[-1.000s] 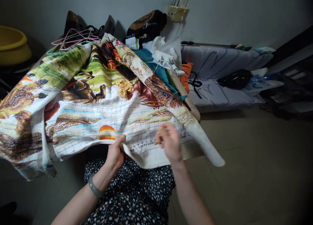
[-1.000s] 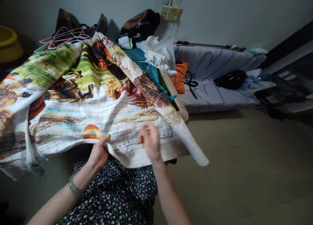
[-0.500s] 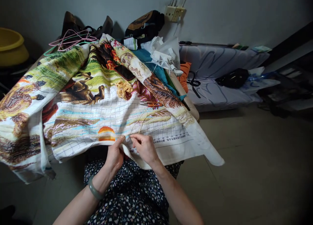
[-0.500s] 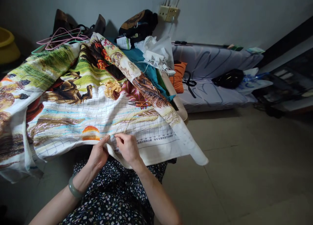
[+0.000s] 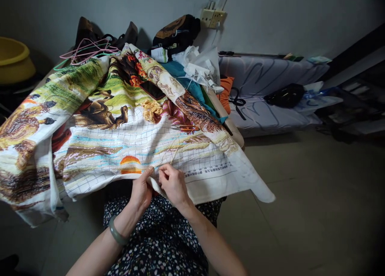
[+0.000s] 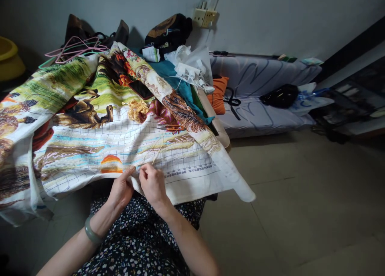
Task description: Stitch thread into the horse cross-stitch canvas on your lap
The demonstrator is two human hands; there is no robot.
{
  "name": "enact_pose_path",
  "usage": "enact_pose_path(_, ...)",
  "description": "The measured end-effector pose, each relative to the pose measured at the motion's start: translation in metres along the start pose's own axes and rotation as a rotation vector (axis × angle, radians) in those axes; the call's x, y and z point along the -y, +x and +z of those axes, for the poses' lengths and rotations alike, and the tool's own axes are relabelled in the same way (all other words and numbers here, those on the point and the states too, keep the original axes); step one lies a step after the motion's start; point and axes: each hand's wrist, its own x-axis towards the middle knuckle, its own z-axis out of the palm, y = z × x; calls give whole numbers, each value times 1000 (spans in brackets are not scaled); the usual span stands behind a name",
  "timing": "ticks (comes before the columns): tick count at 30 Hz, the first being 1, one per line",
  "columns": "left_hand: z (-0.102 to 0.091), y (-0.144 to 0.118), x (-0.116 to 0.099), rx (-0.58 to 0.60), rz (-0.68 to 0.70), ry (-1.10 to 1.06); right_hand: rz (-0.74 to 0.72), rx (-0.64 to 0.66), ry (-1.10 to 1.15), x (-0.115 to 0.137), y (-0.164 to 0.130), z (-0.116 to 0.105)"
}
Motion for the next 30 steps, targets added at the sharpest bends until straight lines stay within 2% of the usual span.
enact_pose_path(7,2,0,-3,-19,-59,73,99,33,358,-10,0,6)
enact_pose_path(15,3,1,-2,-21,-45,60,184,8,457,-10,1,11)
enact_pose_path(21,0,-2,1,0,-20,35,314,-31,567,-4,6,12)
enact_pose_path(24,-1,-3,2,55,-26,16,253,-36,475,1,13,9)
enact_pose_path(28,-3,-2,5,118,25,-13,41,34,82,10,20,6)
enact_pose_path(30,-2,-1,6,130,60,-24,10,61,-34,14,22,4)
